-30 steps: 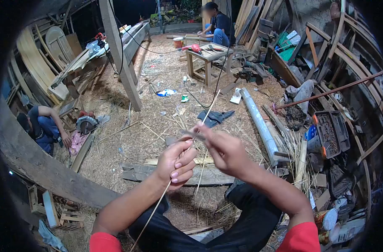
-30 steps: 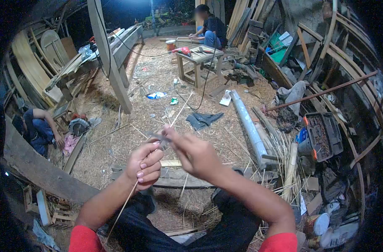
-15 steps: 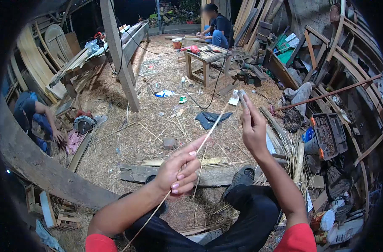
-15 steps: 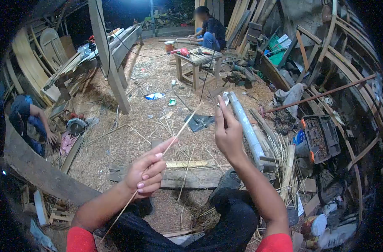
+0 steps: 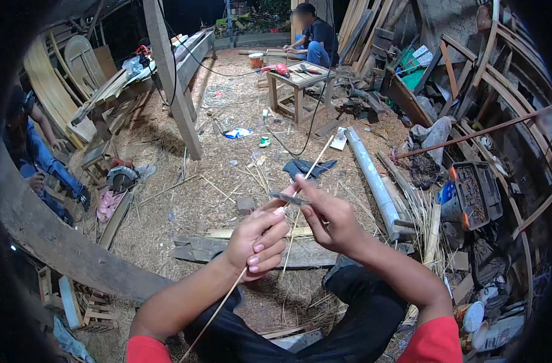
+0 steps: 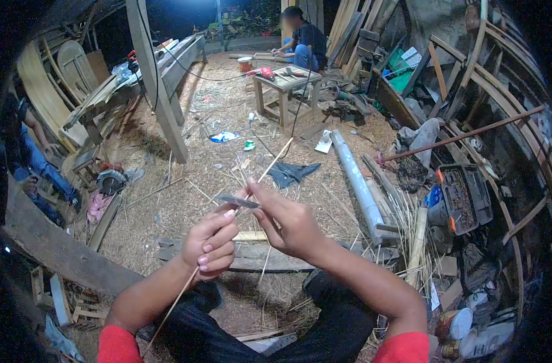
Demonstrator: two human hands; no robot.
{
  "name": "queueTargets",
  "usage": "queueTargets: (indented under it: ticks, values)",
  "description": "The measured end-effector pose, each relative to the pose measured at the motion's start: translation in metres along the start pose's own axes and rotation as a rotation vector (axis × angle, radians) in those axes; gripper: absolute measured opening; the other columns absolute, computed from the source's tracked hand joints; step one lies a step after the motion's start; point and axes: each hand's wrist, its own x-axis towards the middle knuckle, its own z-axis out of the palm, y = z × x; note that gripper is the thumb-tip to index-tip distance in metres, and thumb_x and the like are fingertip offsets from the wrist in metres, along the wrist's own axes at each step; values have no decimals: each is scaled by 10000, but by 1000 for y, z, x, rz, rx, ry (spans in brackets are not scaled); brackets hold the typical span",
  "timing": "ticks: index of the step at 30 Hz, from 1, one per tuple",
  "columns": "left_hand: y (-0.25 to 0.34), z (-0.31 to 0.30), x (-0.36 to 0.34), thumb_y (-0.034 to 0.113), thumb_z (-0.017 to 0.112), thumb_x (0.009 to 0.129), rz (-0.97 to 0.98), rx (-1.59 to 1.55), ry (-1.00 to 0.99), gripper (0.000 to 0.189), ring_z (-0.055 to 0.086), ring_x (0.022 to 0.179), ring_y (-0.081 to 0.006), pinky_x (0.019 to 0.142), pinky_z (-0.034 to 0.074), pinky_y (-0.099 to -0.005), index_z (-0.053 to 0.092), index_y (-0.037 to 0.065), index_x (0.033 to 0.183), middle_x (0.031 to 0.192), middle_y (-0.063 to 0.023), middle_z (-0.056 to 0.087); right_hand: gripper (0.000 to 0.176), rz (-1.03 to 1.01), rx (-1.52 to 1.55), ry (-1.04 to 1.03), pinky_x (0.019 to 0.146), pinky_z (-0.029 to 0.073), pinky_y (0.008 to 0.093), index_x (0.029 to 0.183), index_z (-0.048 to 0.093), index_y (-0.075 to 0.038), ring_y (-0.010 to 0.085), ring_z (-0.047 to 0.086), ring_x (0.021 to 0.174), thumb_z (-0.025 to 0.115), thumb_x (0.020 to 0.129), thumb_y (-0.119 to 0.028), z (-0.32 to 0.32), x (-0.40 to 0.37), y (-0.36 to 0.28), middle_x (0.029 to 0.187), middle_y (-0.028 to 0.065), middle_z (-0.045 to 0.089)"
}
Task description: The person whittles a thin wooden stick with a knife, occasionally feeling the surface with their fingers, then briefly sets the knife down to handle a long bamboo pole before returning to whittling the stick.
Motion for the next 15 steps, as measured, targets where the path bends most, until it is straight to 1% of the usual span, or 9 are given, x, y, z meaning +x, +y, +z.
queueTargets:
  ticks: [1, 3, 5, 6, 8, 9, 11, 12, 15]
  values:
    - [0, -1, 1, 123, 260, 1045, 1, -19, -12, 481, 301, 304, -74, 263, 321, -211, 235, 217, 1516, 501, 10, 312, 527, -13, -3, -11, 584, 517, 370, 1397, 475, -57, 281, 634, 645, 616, 889, -60, 1, 0, 2, 905, 152, 658]
    - [1, -2, 0, 107, 234, 1045, 6, -58, -33, 499, 318, 298, -93, 262, 343, -226, 174, 205, 1531, 493, -8, 324, 519, -31, -66, 84, 554, 491, 373, 1389, 495, -91, 267, 604, 606, 622, 886, -62, 6, 1, 13, 789, 125, 603]
    - [1, 2, -3, 94, 238, 1038, -8, -6, -23, 521, 316, 294, -92, 256, 337, -227, 143, 206, 1538, 482, -8, 318, 506, 8, -122, 129, 536, 473, 377, 1378, 513, -110, 258, 585, 583, 625, 886, -66, 1, 4, 23, 730, 112, 577]
    - [1, 4, -4, 88, 241, 1035, -16, 21, -22, 533, 315, 292, -91, 253, 334, -227, 127, 206, 1542, 476, -7, 315, 495, 56, -148, 128, 533, 469, 380, 1370, 522, -113, 257, 580, 580, 626, 887, -68, -8, 8, 27, 729, 112, 579]
    - [-1, 3, -1, 96, 264, 1030, -8, 64, 1, 529, 281, 297, -76, 252, 306, -214, 170, 213, 1538, 490, 10, 299, 465, 144, -159, 125, 533, 461, 394, 1354, 542, -136, 258, 579, 580, 621, 899, -82, -14, 7, 30, 714, 112, 577]
    - [-2, 1, 0, 101, 275, 1028, -3, 86, 14, 528, 265, 300, -68, 251, 292, -207, 192, 217, 1536, 497, 18, 291, 461, 131, -169, 129, 535, 463, 391, 1354, 543, -138, 255, 587, 586, 620, 903, -90, -12, 7, 33, 718, 111, 584]
    - [-1, -4, 1, 90, 276, 1019, 5, 87, 25, 537, 263, 299, -69, 251, 291, -210, 191, 209, 1536, 495, 18, 291, 452, 111, -189, 140, 540, 466, 384, 1355, 543, -144, 249, 601, 599, 618, 910, -106, -8, 7, 36, 727, 111, 596]
    - [-1, -5, 1, 85, 276, 1015, 4, 89, 29, 542, 262, 299, -69, 250, 291, -211, 190, 205, 1536, 495, 18, 292, 427, 184, -177, 141, 594, 490, 376, 1349, 554, -155, 284, 630, 655, 601, 925, -127, -13, 9, 37, 806, 141, 643]
    - [-3, -4, -1, 77, 276, 1007, -12, 119, 40, 549, 258, 296, -71, 251, 294, -215, 190, 195, 1536, 491, 17, 292, 384, 483, -140, 219, 752, 519, 354, 1342, 557, -102, 305, 680, 853, 554, 963, -160, -27, 7, 74, 995, 193, 686]
